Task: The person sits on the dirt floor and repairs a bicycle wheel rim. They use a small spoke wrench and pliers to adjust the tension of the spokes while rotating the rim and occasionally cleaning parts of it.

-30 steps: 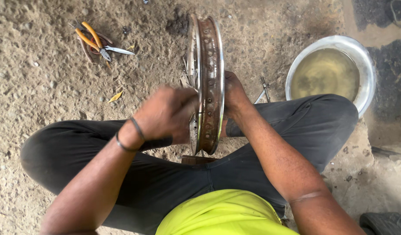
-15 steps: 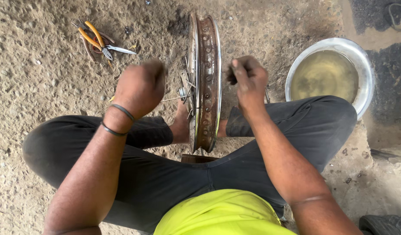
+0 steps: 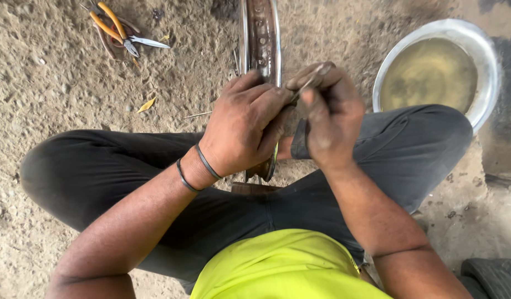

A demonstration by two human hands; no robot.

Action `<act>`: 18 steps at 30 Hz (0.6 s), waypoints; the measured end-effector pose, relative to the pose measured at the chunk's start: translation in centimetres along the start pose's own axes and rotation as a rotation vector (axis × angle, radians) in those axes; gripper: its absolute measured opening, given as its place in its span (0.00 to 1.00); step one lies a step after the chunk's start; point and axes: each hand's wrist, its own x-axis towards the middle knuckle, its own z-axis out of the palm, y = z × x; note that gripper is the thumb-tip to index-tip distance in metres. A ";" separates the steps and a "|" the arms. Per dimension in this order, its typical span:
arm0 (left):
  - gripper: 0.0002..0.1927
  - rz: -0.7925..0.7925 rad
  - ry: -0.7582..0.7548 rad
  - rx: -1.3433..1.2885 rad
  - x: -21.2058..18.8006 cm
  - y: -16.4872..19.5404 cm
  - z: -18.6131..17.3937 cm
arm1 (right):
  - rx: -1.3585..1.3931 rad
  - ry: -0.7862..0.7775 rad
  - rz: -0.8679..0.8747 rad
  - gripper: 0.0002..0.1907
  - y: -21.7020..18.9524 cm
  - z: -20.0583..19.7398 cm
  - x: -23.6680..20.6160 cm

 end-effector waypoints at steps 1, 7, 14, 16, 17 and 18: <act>0.12 0.022 0.047 -0.026 -0.1 -0.3 0.1 | 0.060 0.028 0.034 0.08 0.2 -0.2 0.3; 0.12 -0.326 0.217 -0.099 -0.9 -7.2 -0.6 | -0.207 -0.049 0.559 0.07 1.8 -4.3 3.7; 0.26 -0.889 -0.304 -0.510 -1.9 -9.1 3.0 | -0.077 -0.247 0.762 0.10 6.5 -3.5 1.7; 0.27 -0.840 -0.283 -0.566 -2.0 -8.5 3.5 | 0.013 -0.268 0.658 0.07 7.1 -3.7 1.7; 0.28 -0.814 -0.268 -0.593 -1.9 -8.4 3.7 | 0.061 -0.275 0.632 0.05 7.3 -3.7 1.8; 0.28 -0.818 -0.252 -0.689 -1.9 -8.4 3.8 | 0.111 -0.282 0.606 0.04 7.4 -3.8 1.9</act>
